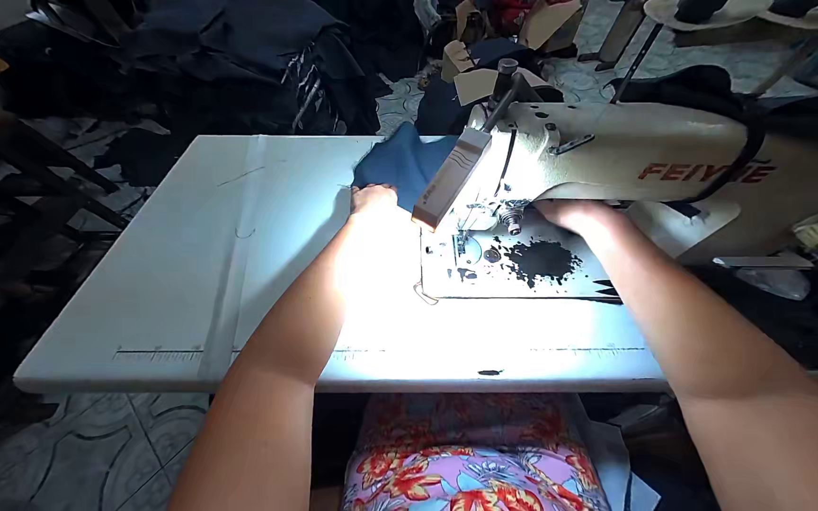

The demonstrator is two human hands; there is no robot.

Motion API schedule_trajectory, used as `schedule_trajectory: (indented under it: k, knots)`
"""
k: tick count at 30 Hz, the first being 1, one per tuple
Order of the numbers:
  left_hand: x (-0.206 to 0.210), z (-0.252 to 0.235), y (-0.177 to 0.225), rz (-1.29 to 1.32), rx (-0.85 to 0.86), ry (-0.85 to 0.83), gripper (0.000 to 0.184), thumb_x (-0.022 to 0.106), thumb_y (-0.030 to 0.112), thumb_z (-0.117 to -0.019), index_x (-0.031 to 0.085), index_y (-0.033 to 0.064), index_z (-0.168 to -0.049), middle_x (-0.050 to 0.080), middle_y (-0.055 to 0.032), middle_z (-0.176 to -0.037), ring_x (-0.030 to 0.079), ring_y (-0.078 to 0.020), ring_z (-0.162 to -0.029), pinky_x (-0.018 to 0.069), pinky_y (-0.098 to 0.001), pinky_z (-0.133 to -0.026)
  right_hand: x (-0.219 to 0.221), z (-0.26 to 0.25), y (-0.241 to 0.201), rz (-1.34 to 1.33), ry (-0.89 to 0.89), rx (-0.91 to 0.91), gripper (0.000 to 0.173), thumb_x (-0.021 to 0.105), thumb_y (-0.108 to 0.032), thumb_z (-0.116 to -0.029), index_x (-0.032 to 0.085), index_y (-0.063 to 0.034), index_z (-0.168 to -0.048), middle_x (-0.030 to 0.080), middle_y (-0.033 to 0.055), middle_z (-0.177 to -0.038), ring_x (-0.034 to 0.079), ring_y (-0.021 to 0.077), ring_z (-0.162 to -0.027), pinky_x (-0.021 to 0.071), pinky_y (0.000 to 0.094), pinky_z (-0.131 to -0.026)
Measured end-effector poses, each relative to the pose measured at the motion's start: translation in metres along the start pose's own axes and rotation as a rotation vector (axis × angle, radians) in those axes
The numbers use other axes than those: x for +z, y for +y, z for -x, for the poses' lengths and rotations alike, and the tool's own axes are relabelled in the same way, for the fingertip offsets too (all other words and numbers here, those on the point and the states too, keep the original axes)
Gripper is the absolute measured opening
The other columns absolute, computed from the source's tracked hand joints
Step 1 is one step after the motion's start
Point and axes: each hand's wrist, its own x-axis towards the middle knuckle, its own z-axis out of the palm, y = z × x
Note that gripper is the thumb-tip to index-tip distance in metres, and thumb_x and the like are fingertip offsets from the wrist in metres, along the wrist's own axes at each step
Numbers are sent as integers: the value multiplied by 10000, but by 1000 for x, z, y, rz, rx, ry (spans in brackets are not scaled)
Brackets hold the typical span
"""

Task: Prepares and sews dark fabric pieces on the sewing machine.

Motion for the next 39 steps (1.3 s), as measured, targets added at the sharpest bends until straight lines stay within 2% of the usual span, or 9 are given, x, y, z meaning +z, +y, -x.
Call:
schedule_trajectory:
  k: [4, 10, 15, 18, 24, 28, 30, 35, 39]
  knots:
    - [-1, 6, 7, -6, -200, -73, 370, 556, 256, -1040, 650, -47, -1230, 621, -261, -1323, 572, -420, -1269, 425, -646, -1022, 3, -2, -30, -269, 177, 139, 516, 650, -198, -1002, 506, 43, -1434, 521, 217, -1478, 449, 260, -1424, 326, 386, -1198]
    - [-14, 20, -6, 27, -337, -54, 373, 708, 310, -938, 683, -3, -1139, 672, -227, -1221, 636, -404, -1183, 537, -593, -867, -13, 20, -89, 41, -296, 191, 436, 388, -91, -1110, 407, 177, -1454, 383, 353, -1555, 328, 444, -1503, 242, 530, -1219]
    - [-16, 8, -27, 198, -469, 129, 552, 376, 421, -1106, 706, -22, -1104, 692, -243, -1202, 651, -415, -1177, 516, -616, -900, 14, 11, -71, 138, -326, 42, 356, 476, 19, -1052, 496, 176, -1371, 503, 332, -1457, 459, 426, -1416, 345, 507, -1176]
    - [-10, 16, -32, 151, -445, 125, 426, 532, 374, -1044, 707, -15, -1042, 703, -235, -1142, 673, -413, -1116, 544, -601, -849, 40, -4, -53, -261, -210, -131, 345, 572, -36, -1027, 571, 95, -1346, 598, 265, -1374, 551, 349, -1319, 387, 455, -1141]
    - [11, 89, -30, 63, -127, 70, 363, 551, 81, -1015, 577, 69, -1377, 689, -265, -1148, 676, -468, -1076, 547, -619, -840, 6, 10, -78, -21, -355, 162, 371, 436, -23, -1083, 478, 181, -1391, 480, 328, -1489, 436, 392, -1448, 308, 490, -1201]
    - [34, 175, -6, 30, 66, -88, 346, 471, 28, -1033, 579, -32, -1356, 666, -269, -1185, 660, -447, -1104, 537, -583, -886, 10, 2, -73, -781, -285, 383, 230, 442, -5, -1057, 510, -63, -846, 493, -7, -659, 474, 31, -551, 421, 155, -548]
    - [34, 216, 10, 11, 151, -144, 358, 457, -26, -1010, 562, -50, -1351, 667, -269, -1166, 680, -450, -1053, 551, -577, -831, 38, -18, -48, -976, -384, 254, 320, 434, 8, -1048, 486, -124, -760, 452, -77, -562, 403, 1, -460, 362, 156, -478]
    - [48, 260, 9, 109, 397, -101, 385, 586, 3, -959, 608, -29, -1342, 626, -221, -1289, 596, -420, -1217, 516, -562, -934, 60, -17, -43, -837, -166, 197, 143, 448, 38, -1031, 503, -19, -912, 415, -10, -702, 391, 55, -552, 369, 209, -535]
    - [59, 200, -46, 411, 507, -190, 587, 578, 266, -1032, 412, 178, -1588, 243, -87, -1704, 94, -373, -1589, 65, -718, -1201, 49, -1, -41, -242, -77, -27, 328, 660, -157, -991, 649, 131, -1148, 665, 318, -1156, 644, 434, -1127, 474, 614, -992]
